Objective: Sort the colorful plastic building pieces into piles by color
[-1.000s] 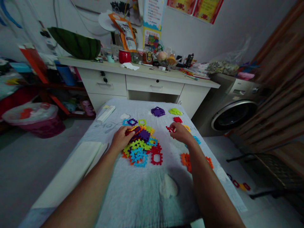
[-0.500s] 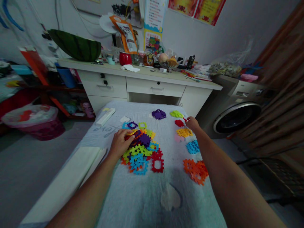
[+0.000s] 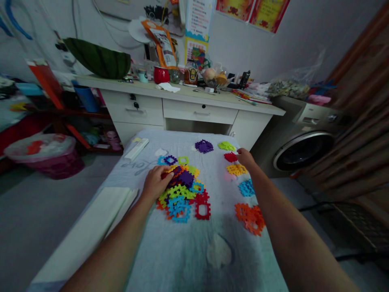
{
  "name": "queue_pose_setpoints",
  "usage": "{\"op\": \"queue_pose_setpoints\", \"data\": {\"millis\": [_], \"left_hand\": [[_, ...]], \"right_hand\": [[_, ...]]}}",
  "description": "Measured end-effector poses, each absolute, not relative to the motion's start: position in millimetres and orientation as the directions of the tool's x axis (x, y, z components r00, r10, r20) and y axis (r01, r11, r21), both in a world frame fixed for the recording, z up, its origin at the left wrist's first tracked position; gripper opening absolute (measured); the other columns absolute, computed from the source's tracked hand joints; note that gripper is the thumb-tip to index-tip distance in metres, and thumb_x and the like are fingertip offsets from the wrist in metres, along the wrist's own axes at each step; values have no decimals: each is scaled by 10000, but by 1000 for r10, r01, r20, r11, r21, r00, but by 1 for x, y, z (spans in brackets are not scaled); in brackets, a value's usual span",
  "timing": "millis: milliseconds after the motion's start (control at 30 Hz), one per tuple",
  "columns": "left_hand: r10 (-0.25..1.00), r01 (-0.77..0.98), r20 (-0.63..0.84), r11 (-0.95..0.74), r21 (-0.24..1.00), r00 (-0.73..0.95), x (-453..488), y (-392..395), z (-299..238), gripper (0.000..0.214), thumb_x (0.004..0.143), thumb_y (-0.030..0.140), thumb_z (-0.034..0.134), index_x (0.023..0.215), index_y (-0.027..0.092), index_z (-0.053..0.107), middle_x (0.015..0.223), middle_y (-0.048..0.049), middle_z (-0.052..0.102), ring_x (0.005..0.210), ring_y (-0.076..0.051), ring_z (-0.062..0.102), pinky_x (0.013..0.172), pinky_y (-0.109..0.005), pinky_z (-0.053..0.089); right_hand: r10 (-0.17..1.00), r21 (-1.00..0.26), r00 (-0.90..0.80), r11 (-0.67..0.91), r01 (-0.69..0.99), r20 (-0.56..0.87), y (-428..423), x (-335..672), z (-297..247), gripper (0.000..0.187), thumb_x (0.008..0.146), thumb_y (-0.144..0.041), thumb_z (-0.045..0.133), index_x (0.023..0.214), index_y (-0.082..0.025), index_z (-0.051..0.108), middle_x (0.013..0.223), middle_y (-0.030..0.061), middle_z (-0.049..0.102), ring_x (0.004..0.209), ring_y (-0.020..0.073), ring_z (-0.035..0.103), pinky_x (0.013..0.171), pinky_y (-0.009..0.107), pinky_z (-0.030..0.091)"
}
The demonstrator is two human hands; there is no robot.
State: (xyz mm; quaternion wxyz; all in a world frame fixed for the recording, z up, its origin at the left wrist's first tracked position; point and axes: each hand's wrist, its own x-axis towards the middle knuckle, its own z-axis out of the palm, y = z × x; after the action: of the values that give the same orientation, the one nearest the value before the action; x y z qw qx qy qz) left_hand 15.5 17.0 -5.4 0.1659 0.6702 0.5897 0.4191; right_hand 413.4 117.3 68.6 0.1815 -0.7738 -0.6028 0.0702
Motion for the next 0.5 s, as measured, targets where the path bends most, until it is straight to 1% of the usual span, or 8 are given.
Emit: {"op": "queue_pose_setpoints", "data": {"millis": [67, 133, 233, 300, 333, 367, 500], "left_hand": [[928, 652, 370, -248, 717, -54, 16, 17, -6, 289, 810, 442, 559, 968, 223, 663, 1034, -60, 662, 989, -239, 616, 918, -384, 477], [928, 655, 365, -235, 718, -68, 16, 18, -6, 296, 816, 446, 553, 977, 225, 665, 1048, -61, 665, 982, -237, 617, 915, -383, 477], [933, 658, 352, -217, 721, -79, 16, 17, -6, 310, 833, 456, 533, 994, 227, 667, 1047, -62, 670, 984, -234, 617, 911, -377, 475], [934, 658, 350, -215, 722, -79, 16, 17, -4, 325, 848, 466, 514, 1007, 227, 667, 1043, -62, 673, 980, -230, 618, 905, -369, 475], [934, 658, 349, -215, 722, -77, 17, 16, -3, 331, 856, 468, 504, 1010, 225, 668, 1043, -62, 674, 977, -228, 618, 903, -367, 474], [934, 658, 349, -216, 722, -76, 17, 16, -2, 333, 861, 467, 497, 1006, 224, 670, 1041, -62, 676, 971, -226, 617, 902, -366, 473], [935, 649, 348, -223, 727, -68, 17, 14, 1, 324, 863, 459, 492, 984, 222, 675, 1031, -59, 679, 964, -221, 616, 901, -359, 472]], "right_hand": [[968, -405, 205, -131, 905, 145, 103, 399, 80, 351, 813, -109, 540, 1150, -110, 636, 1147, 125, 668, 974, 183, 620, 816, 261, 456], [983, -439, 100, -23, 898, 155, 84, 380, 90, 312, 822, -133, 550, 1119, -124, 643, 1101, 103, 678, 930, 172, 618, 810, 267, 456], [981, -494, -167, 192, 848, 95, 44, 346, 97, 253, 829, -166, 578, 1071, -141, 648, 950, 57, 686, 816, 140, 609, 744, 244, 448], [941, -510, -336, 308, 803, 39, 15, 325, 97, 200, 831, -198, 600, 1019, -153, 653, 866, 32, 671, 750, 129, 589, 700, 237, 436], [920, -510, -392, 336, 791, -1, 0, 316, 95, 165, 824, -205, 617, 976, -153, 657, 850, 30, 664, 737, 128, 583, 691, 237, 433], [909, -502, -415, 351, 790, -18, -12, 308, 93, 165, 806, -206, 645, 962, -155, 657, 871, 33, 659, 745, 128, 579, 698, 239, 432], [904, -515, -427, 367, 775, 2, -41, 288, 77, 322, 781, -231, 703, 1084, -161, 619, 1028, 68, 621, 811, 135, 577, 748, 256, 445]]}}
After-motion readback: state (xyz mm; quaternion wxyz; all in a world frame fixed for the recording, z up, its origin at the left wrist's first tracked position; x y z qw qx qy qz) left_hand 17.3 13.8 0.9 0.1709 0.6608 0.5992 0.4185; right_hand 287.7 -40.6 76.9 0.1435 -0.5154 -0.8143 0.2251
